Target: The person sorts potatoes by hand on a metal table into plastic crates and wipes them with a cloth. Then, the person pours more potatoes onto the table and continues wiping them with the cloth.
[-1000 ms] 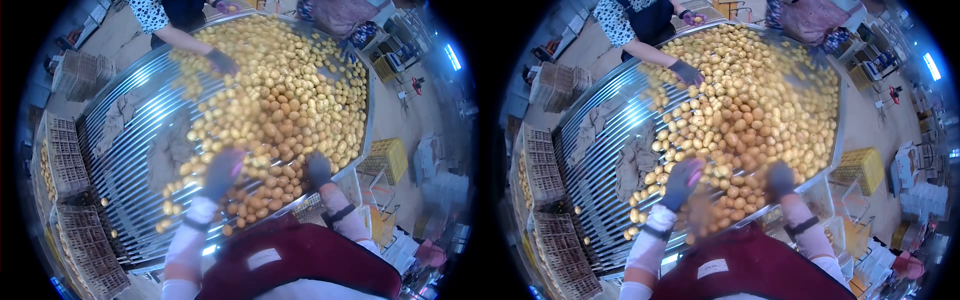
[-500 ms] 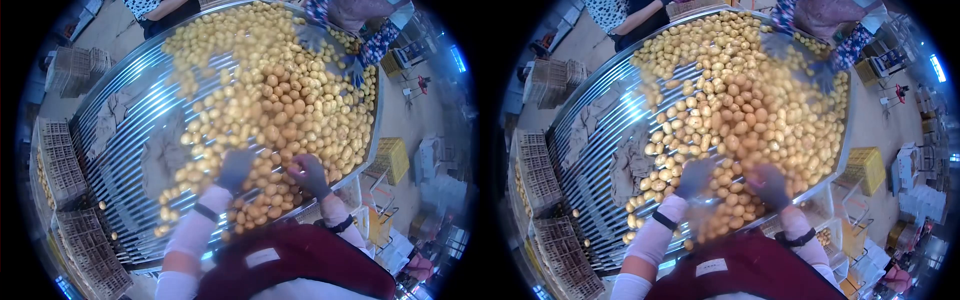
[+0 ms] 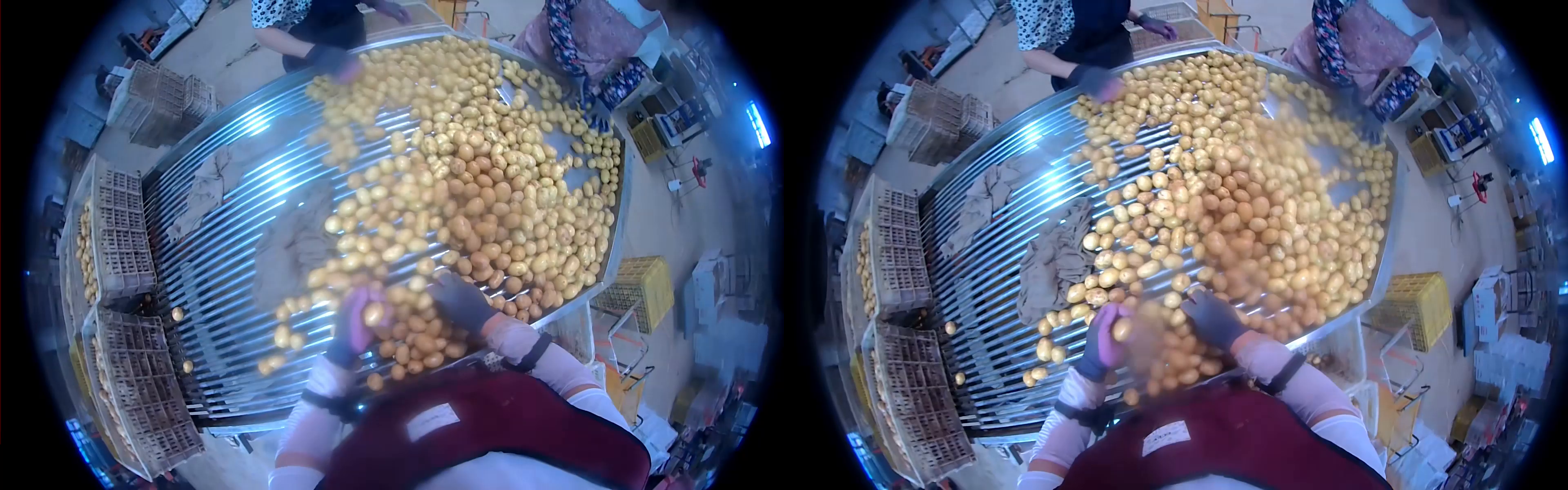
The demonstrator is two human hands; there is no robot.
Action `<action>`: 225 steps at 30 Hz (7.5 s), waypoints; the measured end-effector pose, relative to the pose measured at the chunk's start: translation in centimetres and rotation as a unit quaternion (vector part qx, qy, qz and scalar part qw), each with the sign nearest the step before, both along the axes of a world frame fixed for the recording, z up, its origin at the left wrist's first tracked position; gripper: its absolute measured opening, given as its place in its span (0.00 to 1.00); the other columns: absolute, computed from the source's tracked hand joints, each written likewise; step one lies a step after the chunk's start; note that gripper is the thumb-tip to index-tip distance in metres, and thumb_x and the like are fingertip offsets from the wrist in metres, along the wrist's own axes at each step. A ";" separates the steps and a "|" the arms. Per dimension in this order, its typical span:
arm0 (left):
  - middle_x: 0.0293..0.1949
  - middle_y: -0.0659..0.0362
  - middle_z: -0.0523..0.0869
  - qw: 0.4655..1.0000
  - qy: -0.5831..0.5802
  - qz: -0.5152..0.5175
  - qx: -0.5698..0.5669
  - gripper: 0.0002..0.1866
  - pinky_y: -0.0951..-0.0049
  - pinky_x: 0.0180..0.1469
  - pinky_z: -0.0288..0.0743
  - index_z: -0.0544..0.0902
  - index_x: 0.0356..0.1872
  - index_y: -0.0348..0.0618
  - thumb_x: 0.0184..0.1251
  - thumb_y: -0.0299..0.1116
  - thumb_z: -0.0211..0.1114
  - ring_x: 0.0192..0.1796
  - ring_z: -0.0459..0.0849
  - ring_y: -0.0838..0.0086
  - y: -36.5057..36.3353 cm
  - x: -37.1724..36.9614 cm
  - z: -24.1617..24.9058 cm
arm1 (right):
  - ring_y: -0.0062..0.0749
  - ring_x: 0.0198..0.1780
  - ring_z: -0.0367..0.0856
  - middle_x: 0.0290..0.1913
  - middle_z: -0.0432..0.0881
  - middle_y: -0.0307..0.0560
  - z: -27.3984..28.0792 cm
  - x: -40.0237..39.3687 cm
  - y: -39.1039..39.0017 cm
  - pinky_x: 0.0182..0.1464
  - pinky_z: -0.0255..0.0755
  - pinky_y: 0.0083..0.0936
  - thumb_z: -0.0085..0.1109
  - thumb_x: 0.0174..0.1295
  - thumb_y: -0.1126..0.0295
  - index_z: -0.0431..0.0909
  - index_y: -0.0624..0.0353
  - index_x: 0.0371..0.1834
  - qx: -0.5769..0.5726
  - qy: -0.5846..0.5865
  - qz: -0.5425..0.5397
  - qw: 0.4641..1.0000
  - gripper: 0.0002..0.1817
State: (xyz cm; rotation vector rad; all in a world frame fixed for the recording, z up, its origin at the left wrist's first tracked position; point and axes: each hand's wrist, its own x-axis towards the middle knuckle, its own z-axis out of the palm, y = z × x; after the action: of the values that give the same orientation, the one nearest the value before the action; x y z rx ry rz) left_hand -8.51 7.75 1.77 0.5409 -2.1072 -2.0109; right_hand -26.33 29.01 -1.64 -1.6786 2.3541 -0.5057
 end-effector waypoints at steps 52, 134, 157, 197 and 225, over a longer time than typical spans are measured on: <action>0.68 0.44 0.68 0.861 0.211 -0.178 -0.427 0.34 0.38 0.72 0.52 0.73 0.67 0.49 0.60 0.45 0.72 0.71 0.64 0.43 14.8 -4.3 9.7 | 0.35 0.56 0.82 0.58 0.82 0.44 1.5 5.2 10.6 0.58 0.77 0.36 0.54 0.71 0.50 0.75 0.57 0.63 -0.430 -0.628 -0.279 0.586 0.27; 0.78 0.46 0.62 0.964 -0.009 0.060 -0.258 0.39 0.58 0.77 0.61 0.59 0.78 0.39 0.74 0.46 0.62 0.78 0.63 0.54 11.7 1.4 3.2 | 0.36 0.49 0.82 0.49 0.82 0.53 15.9 -24.4 16.5 0.53 0.77 0.29 0.44 0.76 0.66 0.73 0.66 0.56 -0.699 -0.133 -0.185 0.678 0.16; 0.47 0.52 0.83 0.290 -0.339 0.597 -0.667 0.15 0.51 0.68 0.67 0.82 0.48 0.46 0.62 0.37 0.71 0.54 0.80 0.52 -20.5 61.2 23.0 | 0.63 0.73 0.61 0.72 0.64 0.66 4.2 6.1 -16.2 0.74 0.52 0.58 0.57 0.65 0.54 0.71 0.63 0.63 -0.230 0.140 -0.185 0.945 0.29; 0.28 0.55 0.81 0.218 -0.286 0.601 -0.714 0.07 0.55 0.49 0.73 0.83 0.30 0.41 0.66 0.33 0.68 0.41 0.80 0.53 -21.7 61.6 21.6 | 0.56 0.45 0.84 0.42 0.85 0.57 25.2 29.0 -54.2 0.48 0.74 0.44 0.60 0.67 0.49 0.77 0.54 0.51 -0.216 -0.218 0.147 0.940 0.21; 0.29 0.45 0.85 0.245 -0.448 0.600 -0.615 0.22 0.50 0.40 0.74 0.85 0.32 0.41 0.79 0.47 0.51 0.36 0.82 0.48 -22.0 62.0 22.0 | 0.29 0.47 0.81 0.50 0.80 0.47 1.4 16.3 -31.2 0.47 0.80 0.27 0.63 0.59 0.76 0.73 0.68 0.59 -0.426 -0.635 -0.143 0.628 0.24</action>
State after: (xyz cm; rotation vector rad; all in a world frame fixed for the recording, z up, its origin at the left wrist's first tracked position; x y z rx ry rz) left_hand 53.50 -14.21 23.76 1.9829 -1.4385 1.1196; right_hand -10.07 -2.22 -0.26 -0.4713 1.1752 -2.1820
